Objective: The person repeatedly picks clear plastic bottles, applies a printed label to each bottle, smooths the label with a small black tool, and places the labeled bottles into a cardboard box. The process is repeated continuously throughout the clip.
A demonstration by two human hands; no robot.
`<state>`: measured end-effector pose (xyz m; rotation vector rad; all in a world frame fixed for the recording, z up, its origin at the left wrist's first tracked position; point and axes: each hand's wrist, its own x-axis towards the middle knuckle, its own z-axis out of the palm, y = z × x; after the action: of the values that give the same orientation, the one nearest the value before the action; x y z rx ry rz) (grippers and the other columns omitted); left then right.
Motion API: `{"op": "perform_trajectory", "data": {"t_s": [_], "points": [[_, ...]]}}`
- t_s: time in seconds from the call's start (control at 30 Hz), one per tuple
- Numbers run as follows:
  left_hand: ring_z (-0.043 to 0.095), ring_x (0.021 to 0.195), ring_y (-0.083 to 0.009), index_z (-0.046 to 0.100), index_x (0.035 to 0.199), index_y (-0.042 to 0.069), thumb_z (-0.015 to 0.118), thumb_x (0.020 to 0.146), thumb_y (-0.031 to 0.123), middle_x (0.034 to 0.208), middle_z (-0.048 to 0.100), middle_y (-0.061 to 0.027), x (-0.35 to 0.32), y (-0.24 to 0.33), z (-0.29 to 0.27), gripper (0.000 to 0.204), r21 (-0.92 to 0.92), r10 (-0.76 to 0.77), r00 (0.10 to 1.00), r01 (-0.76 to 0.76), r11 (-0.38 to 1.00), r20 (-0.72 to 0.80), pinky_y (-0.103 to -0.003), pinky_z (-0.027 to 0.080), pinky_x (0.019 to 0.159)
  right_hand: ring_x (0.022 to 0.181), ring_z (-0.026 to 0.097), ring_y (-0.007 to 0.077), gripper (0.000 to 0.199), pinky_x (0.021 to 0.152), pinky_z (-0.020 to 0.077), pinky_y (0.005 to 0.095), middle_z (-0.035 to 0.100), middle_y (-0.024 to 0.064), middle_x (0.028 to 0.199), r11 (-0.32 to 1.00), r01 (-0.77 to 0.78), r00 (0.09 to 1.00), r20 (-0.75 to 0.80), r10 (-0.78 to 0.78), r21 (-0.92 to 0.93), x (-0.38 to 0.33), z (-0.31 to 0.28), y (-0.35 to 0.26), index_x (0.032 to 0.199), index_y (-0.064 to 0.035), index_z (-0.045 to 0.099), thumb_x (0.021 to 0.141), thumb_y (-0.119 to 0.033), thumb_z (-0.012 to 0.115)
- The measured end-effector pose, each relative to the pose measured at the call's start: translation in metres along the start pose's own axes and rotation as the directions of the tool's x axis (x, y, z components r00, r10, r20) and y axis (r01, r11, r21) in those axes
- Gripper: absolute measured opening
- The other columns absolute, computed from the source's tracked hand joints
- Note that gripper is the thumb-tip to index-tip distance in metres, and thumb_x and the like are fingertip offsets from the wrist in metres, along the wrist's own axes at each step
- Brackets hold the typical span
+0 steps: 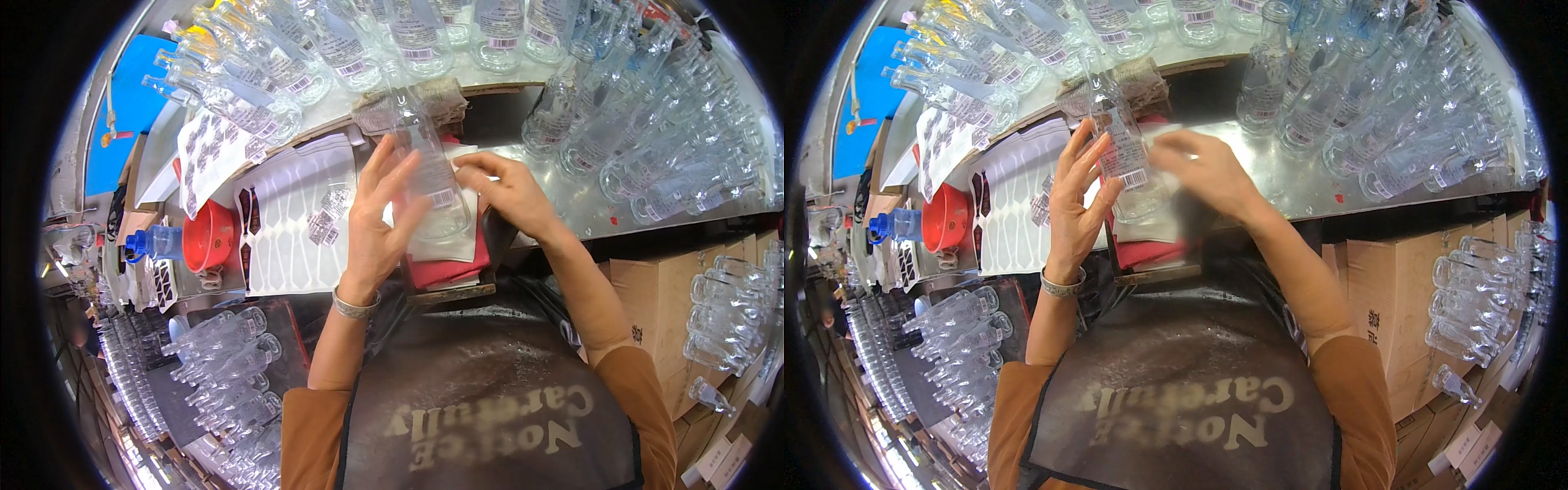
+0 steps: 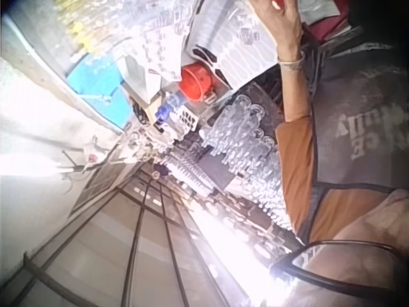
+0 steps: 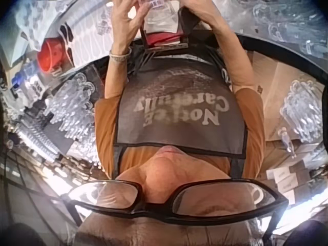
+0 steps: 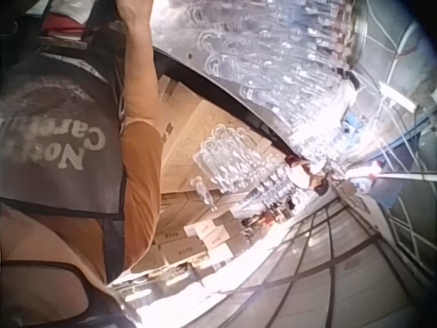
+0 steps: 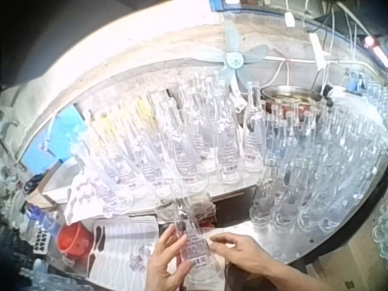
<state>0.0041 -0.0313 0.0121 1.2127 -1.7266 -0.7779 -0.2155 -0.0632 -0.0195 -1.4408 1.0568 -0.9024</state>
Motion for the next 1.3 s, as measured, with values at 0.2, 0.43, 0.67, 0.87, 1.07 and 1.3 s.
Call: {"op": "perform_trajectory", "data": {"t_s": [0.2, 0.43, 0.67, 0.87, 1.07, 1.3], "points": [[0.047, 0.138, -0.0344, 0.063, 0.136, 0.011, 0.075, 0.085, 0.009, 0.155, 0.041, -0.019, 0.001, -0.003, 0.002, 0.052, -0.007, 0.014, 1.0, -0.014, 1.0, -0.004, -0.043, 0.041, 0.111, 0.057, 0.058, 0.0137, 0.044, 0.053, 0.0481, 0.0273, 0.064, 0.0073, 0.083, 0.661, -0.149, 0.88, -0.207, 0.428, 0.735, -0.001, -0.026, 0.047, 0.096, -0.0053, 0.063, 0.105, -0.046, 0.05], [0.046, 0.139, -0.0339, 0.063, 0.135, 0.011, 0.075, 0.084, 0.008, 0.155, 0.041, -0.019, 0.001, -0.001, 0.001, 0.053, 0.013, 0.008, 1.0, -0.008, 1.0, -0.003, -0.042, 0.041, 0.111, 0.09, 0.064, 0.0112, 0.024, 0.081, 0.0518, 0.0259, 0.066, 0.0032, 0.102, 0.745, -0.067, 0.956, -0.17, 0.237, 0.663, -0.016, -0.015, 0.002, 0.116, -0.0027, 0.06, 0.098, -0.019, 0.061], [0.046, 0.14, -0.0336, 0.063, 0.135, 0.01, 0.076, 0.084, 0.008, 0.156, 0.04, -0.0192, 0.001, 0.001, 0.0, 0.053, 0.017, 0.002, 1.0, -0.002, 1.0, 0.007, -0.042, 0.041, 0.111, 0.101, 0.06, 0.0083, 0.034, 0.088, 0.0494, 0.0244, 0.067, 0.0019, 0.112, 0.992, 0.126, 0.992, -0.027, -0.125, 0.029, 0.0, -0.02, -0.038, 0.124, -0.0045, 0.063, 0.091, -0.008, 0.069], [0.048, 0.138, -0.0336, 0.062, 0.137, 0.01, 0.075, 0.084, 0.008, 0.155, 0.04, -0.0192, 0.001, -0.005, 0.0, 0.055, 0.024, 0.048, 0.999, -0.048, 0.999, 0.008, -0.042, 0.043, 0.108, 0.1, 0.064, 0.0159, 0.032, 0.091, 0.0489, 0.0286, 0.07, 0.0072, 0.106, 0.899, 0.415, 0.908, 0.005, -0.418, -0.138, 0.02, -0.024, -0.054, 0.123, -0.0026, 0.067, 0.091, -0.006, 0.067], [0.048, 0.137, -0.0331, 0.059, 0.139, 0.009, 0.075, 0.084, 0.009, 0.155, 0.042, -0.0195, 0.002, -0.002, -0.001, 0.057, 0.064, 0.082, 0.997, -0.082, 0.995, 0.007, -0.04, 0.044, 0.106, 0.084, 0.063, 0.0268, 0.032, 0.076, 0.0506, 0.0337, 0.065, 0.0111, 0.093, 0.687, 0.492, 0.82, 0.019, -0.572, -0.534, 0.038, -0.022, -0.071, 0.121, -0.0075, 0.068, 0.089, -0.005, 0.067], [0.041, 0.143, -0.0299, 0.033, 0.155, 0.007, 0.08, 0.081, 0.018, 0.16, 0.034, -0.0172, -0.004, -0.002, -0.004, 0.088, -0.088, -0.033, 0.997, 0.039, 0.995, 0.071, -0.044, 0.037, 0.114, 0.091, 0.065, 0.0336, 0.035, 0.08, 0.0522, 0.0383, 0.068, 0.0158, 0.101, 0.605, 0.547, 0.747, 0.012, -0.664, -0.578, 0.056, -0.017, -0.091, 0.122, -0.0033, 0.064, 0.088, -0.007, 0.067]]}}
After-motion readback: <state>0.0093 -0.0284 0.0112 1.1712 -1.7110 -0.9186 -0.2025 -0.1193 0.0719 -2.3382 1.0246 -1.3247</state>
